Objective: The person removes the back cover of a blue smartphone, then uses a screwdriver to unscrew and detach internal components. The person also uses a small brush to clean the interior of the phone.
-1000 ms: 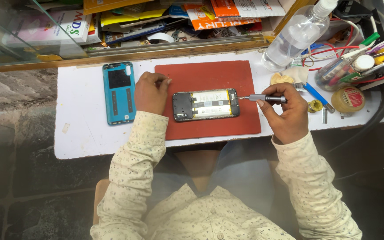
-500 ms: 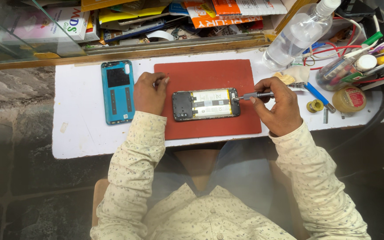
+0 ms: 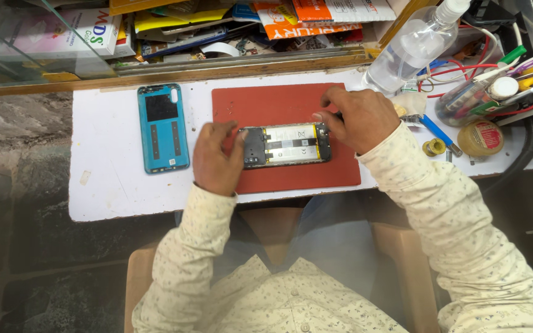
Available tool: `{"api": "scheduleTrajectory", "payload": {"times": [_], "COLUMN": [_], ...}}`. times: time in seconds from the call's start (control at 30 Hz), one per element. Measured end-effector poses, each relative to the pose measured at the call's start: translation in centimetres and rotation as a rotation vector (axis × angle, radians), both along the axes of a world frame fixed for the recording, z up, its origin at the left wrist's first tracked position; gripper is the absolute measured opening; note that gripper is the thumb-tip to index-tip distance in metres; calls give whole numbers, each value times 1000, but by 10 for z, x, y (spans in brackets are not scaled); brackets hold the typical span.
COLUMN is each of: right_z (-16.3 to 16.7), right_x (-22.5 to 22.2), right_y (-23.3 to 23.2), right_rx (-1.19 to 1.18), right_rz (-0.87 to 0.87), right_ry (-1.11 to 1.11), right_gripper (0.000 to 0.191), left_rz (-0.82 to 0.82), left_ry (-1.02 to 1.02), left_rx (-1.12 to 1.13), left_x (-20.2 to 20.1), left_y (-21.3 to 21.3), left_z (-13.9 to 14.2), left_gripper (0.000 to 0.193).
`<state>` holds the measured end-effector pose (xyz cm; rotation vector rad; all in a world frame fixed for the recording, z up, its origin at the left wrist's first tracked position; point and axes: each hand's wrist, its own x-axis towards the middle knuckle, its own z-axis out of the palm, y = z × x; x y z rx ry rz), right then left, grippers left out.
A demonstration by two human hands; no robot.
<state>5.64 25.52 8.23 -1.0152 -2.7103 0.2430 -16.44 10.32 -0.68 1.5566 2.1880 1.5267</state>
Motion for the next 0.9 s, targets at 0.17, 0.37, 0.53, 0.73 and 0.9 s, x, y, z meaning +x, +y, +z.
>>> {"api": "scheduleTrajectory", "payload": {"times": [0.17,0.37,0.53,0.73,0.9], "right_z": [7,8,14,9,9], "right_x": [2,-4,1,0,4], "right_y": [15,8,8,3,0], "right_rx": [-185,-19,-159,-1,-15], "right_rz": [353,24,422,15,80], "right_ry": [171,-94,218,-25,15], "right_gripper": [22,31,27,20,35], "left_rz": [-22,-23,-23,-35,-25], "left_ry": [-178,-184,-185,-189,-174], "left_rx": [-83,-103,-111,-114,-132], "left_x": [12,11,11,11,11], "left_y": [-14,-12,-13,-11,-11], "left_z": [2,0,-2,-2,-2], "left_gripper": [29,31,31,32,32]}}
